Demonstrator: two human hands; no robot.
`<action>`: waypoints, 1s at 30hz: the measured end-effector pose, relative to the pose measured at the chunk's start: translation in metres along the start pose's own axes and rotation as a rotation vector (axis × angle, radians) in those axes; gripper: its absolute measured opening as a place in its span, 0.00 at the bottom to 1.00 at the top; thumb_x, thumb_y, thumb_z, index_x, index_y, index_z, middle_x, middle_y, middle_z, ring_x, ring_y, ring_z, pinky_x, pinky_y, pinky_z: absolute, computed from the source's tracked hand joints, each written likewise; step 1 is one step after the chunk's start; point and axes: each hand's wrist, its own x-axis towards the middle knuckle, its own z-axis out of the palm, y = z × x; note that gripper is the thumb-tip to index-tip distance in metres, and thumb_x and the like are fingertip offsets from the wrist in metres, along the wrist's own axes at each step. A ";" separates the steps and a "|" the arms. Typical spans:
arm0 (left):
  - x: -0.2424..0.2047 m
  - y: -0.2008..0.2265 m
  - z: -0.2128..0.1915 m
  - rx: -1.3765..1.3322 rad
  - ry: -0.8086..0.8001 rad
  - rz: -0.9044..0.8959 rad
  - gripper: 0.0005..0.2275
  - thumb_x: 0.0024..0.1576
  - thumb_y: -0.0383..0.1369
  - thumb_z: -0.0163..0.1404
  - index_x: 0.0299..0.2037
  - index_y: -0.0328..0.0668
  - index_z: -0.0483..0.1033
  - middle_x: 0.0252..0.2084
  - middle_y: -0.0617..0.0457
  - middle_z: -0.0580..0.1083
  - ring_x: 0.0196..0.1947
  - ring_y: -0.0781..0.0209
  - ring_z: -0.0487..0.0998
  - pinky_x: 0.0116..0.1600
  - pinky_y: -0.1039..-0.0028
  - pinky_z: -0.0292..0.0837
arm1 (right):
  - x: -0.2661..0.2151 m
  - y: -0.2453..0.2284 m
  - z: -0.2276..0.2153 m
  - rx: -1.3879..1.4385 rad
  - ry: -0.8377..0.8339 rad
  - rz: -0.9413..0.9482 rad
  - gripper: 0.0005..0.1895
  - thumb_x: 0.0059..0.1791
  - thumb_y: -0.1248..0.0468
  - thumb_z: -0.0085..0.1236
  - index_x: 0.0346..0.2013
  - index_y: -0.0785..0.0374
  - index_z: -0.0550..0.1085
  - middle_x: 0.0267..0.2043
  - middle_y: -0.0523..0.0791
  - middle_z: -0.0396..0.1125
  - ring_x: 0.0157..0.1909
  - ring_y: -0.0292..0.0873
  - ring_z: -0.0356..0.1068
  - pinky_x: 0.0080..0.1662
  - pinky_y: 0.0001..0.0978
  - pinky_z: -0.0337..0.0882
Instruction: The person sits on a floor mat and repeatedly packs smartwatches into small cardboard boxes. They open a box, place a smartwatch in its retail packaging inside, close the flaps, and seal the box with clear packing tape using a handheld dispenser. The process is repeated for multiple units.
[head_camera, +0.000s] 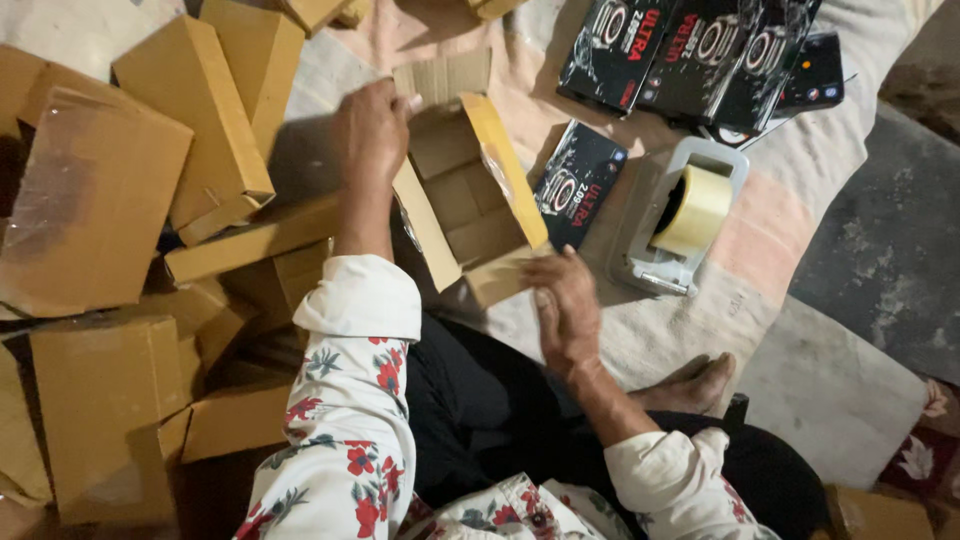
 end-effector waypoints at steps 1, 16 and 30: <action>-0.004 0.000 -0.006 0.024 0.023 0.019 0.11 0.60 0.37 0.58 0.35 0.35 0.79 0.37 0.38 0.78 0.38 0.37 0.78 0.41 0.51 0.71 | -0.005 0.002 0.001 0.045 0.103 0.230 0.10 0.57 0.61 0.48 0.47 0.61 0.74 0.55 0.47 0.69 0.61 0.52 0.69 0.71 0.56 0.61; -0.010 0.008 -0.061 0.155 0.126 0.043 0.07 0.61 0.32 0.55 0.35 0.36 0.79 0.37 0.46 0.78 0.34 0.44 0.80 0.40 0.54 0.72 | 0.068 0.063 0.013 0.169 0.445 0.689 0.23 0.53 0.52 0.60 0.52 0.69 0.72 0.48 0.52 0.72 0.50 0.50 0.70 0.52 0.47 0.71; -0.019 0.032 -0.033 -0.045 0.075 0.282 0.09 0.57 0.36 0.57 0.30 0.39 0.77 0.35 0.45 0.79 0.36 0.41 0.80 0.39 0.52 0.72 | 0.022 0.013 -0.016 0.852 -0.213 1.123 0.24 0.54 0.50 0.54 0.32 0.72 0.75 0.21 0.47 0.66 0.13 0.38 0.60 0.13 0.30 0.55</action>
